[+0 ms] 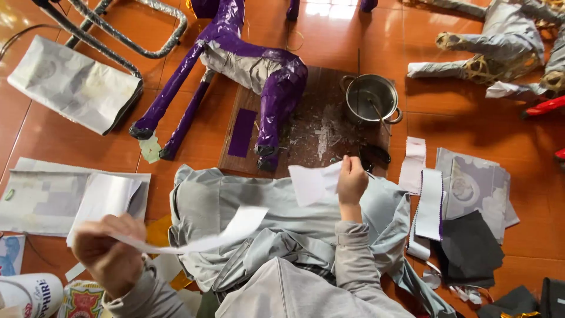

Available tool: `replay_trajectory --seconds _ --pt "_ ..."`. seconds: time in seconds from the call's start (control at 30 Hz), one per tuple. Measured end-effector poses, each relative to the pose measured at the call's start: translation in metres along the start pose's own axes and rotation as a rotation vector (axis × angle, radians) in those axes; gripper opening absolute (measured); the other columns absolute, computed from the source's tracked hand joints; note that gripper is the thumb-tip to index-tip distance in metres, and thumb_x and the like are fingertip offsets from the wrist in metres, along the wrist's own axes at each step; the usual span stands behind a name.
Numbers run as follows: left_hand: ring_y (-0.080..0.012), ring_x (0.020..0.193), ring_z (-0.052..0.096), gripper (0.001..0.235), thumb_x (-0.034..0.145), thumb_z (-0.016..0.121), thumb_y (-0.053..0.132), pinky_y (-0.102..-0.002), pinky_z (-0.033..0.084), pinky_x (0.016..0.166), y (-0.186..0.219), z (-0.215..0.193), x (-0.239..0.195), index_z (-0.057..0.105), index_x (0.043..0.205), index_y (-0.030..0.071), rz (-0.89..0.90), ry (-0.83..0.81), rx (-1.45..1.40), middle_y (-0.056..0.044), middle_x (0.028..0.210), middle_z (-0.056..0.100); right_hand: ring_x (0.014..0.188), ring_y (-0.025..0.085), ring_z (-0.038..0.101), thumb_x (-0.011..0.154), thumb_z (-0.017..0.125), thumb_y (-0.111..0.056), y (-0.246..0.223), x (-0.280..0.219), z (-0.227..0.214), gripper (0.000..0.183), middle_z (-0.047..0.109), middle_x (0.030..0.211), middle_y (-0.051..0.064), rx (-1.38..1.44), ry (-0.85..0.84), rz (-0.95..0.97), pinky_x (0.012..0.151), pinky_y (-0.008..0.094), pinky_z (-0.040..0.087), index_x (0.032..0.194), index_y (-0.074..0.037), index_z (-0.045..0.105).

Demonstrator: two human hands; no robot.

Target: Assembling and decorating a paper-based animal figure by gluing paper strips and fabric onto a wireframe.

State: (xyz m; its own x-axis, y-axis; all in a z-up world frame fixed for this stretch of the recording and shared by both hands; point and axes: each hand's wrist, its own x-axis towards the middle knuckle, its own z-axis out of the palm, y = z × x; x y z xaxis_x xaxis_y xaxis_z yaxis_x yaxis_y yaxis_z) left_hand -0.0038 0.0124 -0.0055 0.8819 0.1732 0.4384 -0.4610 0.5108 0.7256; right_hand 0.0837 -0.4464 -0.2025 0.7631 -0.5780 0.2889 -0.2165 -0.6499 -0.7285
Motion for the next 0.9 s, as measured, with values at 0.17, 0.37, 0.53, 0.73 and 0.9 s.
replay_trajectory --seconds 0.17,0.37,0.53,0.73,0.9 --pt "-0.0166 0.078 0.070 0.012 0.081 0.079 0.004 -0.030 0.059 0.066 -0.038 0.058 0.020 0.073 0.091 0.005 -0.222 -0.517 0.774 -0.006 0.086 0.072 0.074 0.025 0.073 0.098 0.066 -0.005 -0.029 -0.032 0.022 0.006 0.075 0.094 0.014 0.187 -0.234 -0.396 0.063 0.033 0.060 0.102 -0.006 0.071" --pt "-0.0217 0.080 0.069 0.010 0.082 0.080 0.006 -0.032 0.056 0.070 -0.116 0.110 0.010 0.074 0.088 0.003 -0.356 -0.775 0.770 -0.009 0.092 0.067 0.073 0.021 0.071 0.094 0.076 -0.011 -0.098 -0.066 -0.004 0.042 0.070 0.089 0.013 0.506 -0.551 -0.568 0.058 0.029 0.057 0.130 -0.005 0.057" --pt "-0.0222 0.078 0.069 0.009 0.086 0.080 0.012 -0.034 0.055 0.071 -0.144 0.096 -0.004 0.076 0.091 0.006 -0.644 -0.846 0.797 -0.008 0.090 0.069 0.062 0.021 0.060 0.087 0.085 -0.019 -0.111 -0.059 -0.029 0.048 0.063 0.079 0.009 0.493 -0.634 -0.470 0.058 0.033 0.051 0.124 -0.006 0.057" --pt "-0.0381 0.106 0.061 0.015 0.074 0.082 0.009 -0.041 0.050 0.087 -0.135 0.116 0.000 0.074 0.087 0.005 0.046 -0.664 0.903 -0.019 0.123 0.060 0.084 0.019 0.073 0.090 0.081 -0.011 -0.110 -0.065 -0.027 0.046 0.072 0.096 0.010 0.665 -0.672 -0.529 0.072 0.030 0.061 0.130 -0.008 0.057" --pt "-0.0215 0.095 0.071 0.013 0.080 0.080 0.004 -0.031 0.058 0.076 -0.148 0.103 -0.008 0.075 0.092 0.005 -0.440 -0.606 0.755 -0.008 0.117 0.067 0.086 0.012 0.070 0.091 0.078 -0.012 -0.094 -0.070 -0.013 0.046 0.075 0.099 0.006 0.778 -0.838 -0.239 0.075 0.026 0.058 0.131 -0.006 0.055"
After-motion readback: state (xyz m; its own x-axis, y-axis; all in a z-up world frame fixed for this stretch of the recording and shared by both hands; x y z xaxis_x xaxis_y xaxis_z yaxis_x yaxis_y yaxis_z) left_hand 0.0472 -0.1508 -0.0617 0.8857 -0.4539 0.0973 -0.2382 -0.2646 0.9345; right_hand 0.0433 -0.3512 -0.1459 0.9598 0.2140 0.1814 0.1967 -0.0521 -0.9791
